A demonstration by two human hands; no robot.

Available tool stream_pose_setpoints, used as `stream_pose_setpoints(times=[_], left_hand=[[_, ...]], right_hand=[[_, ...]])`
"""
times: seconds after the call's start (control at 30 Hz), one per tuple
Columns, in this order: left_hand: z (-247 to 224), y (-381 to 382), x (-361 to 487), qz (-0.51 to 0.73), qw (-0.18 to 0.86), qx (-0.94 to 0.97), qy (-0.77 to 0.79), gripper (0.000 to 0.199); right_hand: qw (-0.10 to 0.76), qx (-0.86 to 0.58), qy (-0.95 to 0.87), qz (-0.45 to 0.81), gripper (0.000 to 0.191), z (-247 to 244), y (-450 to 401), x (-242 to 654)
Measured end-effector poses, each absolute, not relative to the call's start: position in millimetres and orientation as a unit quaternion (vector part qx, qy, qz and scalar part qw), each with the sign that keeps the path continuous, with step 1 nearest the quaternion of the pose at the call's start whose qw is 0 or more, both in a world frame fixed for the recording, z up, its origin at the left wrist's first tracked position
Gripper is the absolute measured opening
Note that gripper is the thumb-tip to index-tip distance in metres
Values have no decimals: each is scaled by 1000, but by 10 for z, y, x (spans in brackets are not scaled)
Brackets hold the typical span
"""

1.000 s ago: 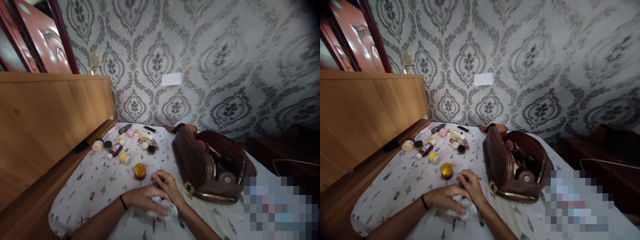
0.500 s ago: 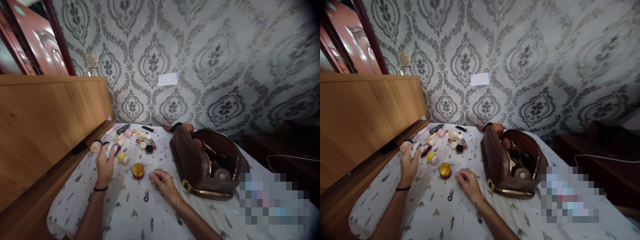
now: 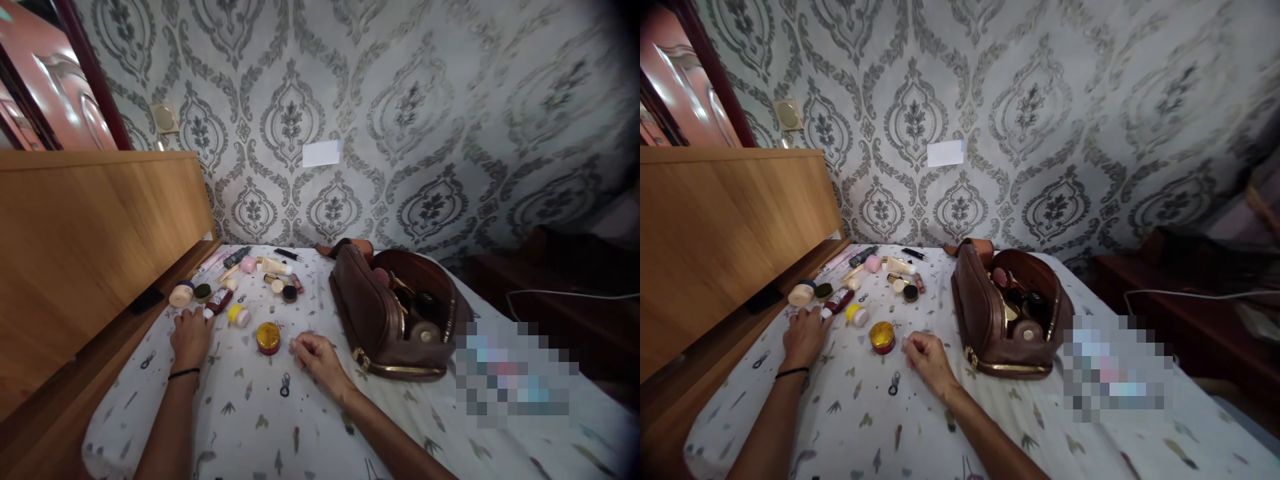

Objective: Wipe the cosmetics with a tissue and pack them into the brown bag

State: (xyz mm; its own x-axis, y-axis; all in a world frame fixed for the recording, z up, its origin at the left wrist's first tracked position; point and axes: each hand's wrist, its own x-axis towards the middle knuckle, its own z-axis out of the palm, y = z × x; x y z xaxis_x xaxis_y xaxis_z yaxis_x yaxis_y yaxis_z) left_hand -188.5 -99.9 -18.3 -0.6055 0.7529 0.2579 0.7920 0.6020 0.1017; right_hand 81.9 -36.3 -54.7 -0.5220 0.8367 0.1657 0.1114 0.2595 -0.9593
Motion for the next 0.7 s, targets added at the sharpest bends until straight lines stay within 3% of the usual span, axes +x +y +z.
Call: stream_pose_setpoints(times=[0.43,0.57,0.6,0.7], left_hand=[[-143,-941,-1853,-224,155,-509,-817,36],[17,-938,-1681,-338,191,-577,-718,34],[80,-949,-1612,-351,184,-598,-697,33],[305,-1015,-1358,-354,132,-664,-645,29]], right_hand=[[371,-324,-709,504,36,-555,-397,823],[397,-333,-715,470,18,-543,-446,842],[417,-339,-717,444,20,-540,-460,849],[483,-350,-728,337,55,-531,-495,865]])
